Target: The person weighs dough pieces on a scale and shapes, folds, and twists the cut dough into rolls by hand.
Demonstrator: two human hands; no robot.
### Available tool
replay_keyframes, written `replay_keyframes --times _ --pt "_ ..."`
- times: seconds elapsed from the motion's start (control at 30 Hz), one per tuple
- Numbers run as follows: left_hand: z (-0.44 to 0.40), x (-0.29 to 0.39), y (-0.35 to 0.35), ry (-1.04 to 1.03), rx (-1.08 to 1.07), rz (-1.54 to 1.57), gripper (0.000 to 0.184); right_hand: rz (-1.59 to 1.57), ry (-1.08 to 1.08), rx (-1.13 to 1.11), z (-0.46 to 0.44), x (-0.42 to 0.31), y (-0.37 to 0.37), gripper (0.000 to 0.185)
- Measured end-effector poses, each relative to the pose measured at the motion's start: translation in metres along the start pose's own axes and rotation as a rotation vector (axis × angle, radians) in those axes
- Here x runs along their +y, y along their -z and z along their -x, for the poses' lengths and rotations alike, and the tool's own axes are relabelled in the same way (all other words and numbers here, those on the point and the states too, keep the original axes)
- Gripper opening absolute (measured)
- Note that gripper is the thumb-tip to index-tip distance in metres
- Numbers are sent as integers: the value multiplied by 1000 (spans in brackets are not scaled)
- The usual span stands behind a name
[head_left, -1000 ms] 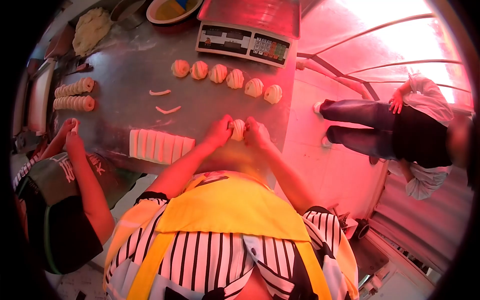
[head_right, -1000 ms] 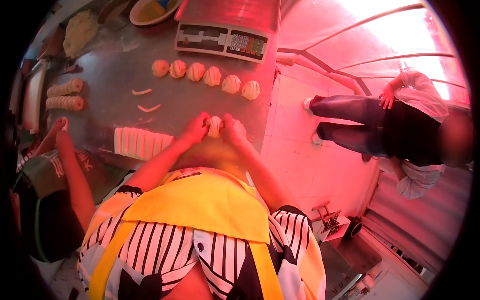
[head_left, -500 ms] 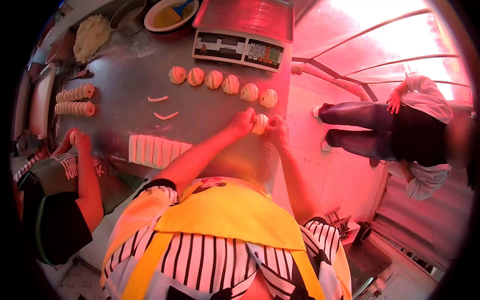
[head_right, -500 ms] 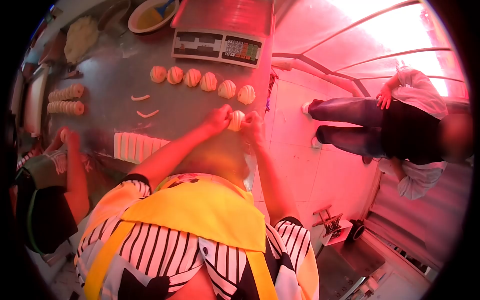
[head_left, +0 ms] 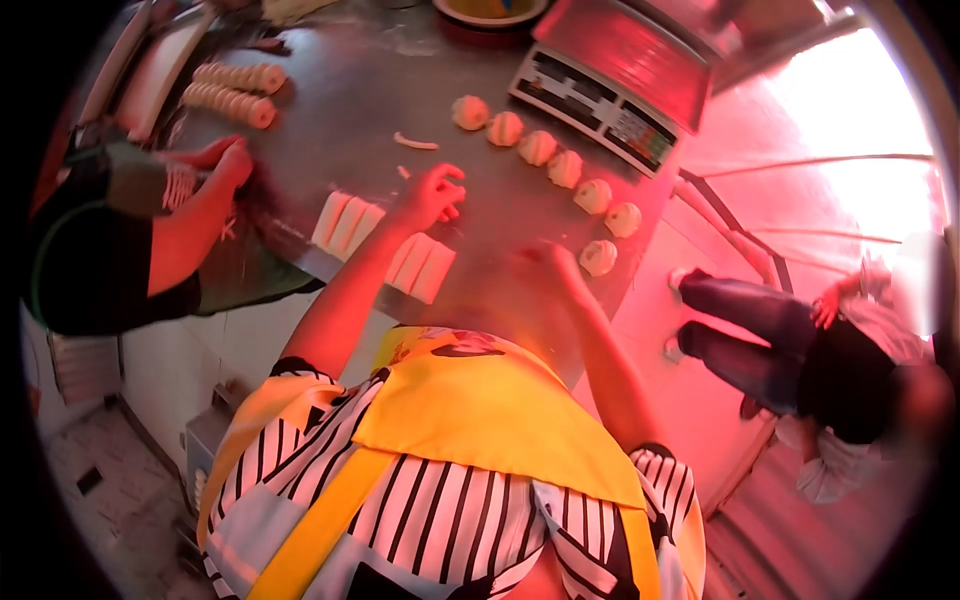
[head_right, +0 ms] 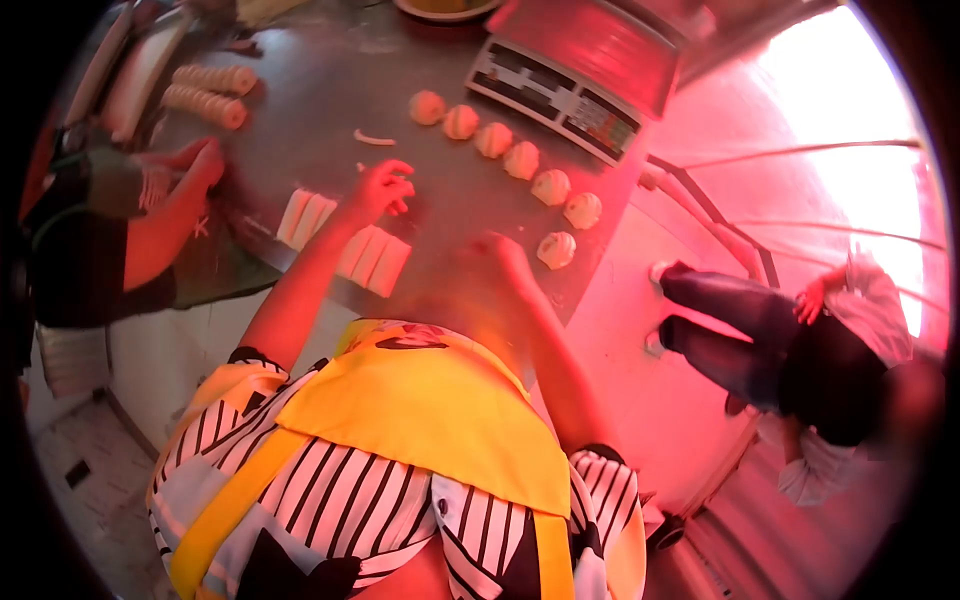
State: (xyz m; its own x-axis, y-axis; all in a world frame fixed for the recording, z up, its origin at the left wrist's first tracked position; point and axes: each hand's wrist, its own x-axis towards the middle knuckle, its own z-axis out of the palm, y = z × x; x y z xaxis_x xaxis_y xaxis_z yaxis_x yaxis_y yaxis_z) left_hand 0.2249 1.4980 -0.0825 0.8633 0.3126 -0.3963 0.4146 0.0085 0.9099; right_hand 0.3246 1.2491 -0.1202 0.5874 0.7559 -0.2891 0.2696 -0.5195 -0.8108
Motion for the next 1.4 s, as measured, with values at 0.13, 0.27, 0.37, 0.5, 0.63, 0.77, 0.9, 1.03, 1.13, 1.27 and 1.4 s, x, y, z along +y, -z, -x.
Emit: replay_keyframes --times 0.13,0.27,0.37,0.5,0.63,0.77,0.9,1.03,1.13,1.27,1.4 --pt "37 -14 34 -70 156 -1 23 272 32 -133 -51 -42 -87 40" --pt "59 -36 21 -202 129 25 23 474 174 -145 -50 -68 -110 42" --pt "66 -42 11 -33 -126 -62 32 143 56 -340 -37 -66 -89 36" --pt "81 -21 2 144 -435 490 63 -708 -59 -209 12 -79 -27 26" --pt "55 -44 -29 267 -595 933 76 -636 -143 -253 30 -77 15 32" --pt "48 -60 -57 397 -577 858 71 -638 -178 -233 38 -52 22 36" --pt "46 -53 -63 270 -540 812 60 -748 -204 -23 39 -22 20 32" --pt "46 -38 -76 96 -385 782 46 -976 -264 35 36 -12 19 27" --pt "40 -36 -91 -81 -233 317 35 -1023 -315 119 33 -10 13 28" --pt "32 -44 -101 52 -119 406 31 -470 31 286 37 -27 12 33" --pt "30 -40 -96 446 -241 883 30 244 438 251 45 -42 33 36"
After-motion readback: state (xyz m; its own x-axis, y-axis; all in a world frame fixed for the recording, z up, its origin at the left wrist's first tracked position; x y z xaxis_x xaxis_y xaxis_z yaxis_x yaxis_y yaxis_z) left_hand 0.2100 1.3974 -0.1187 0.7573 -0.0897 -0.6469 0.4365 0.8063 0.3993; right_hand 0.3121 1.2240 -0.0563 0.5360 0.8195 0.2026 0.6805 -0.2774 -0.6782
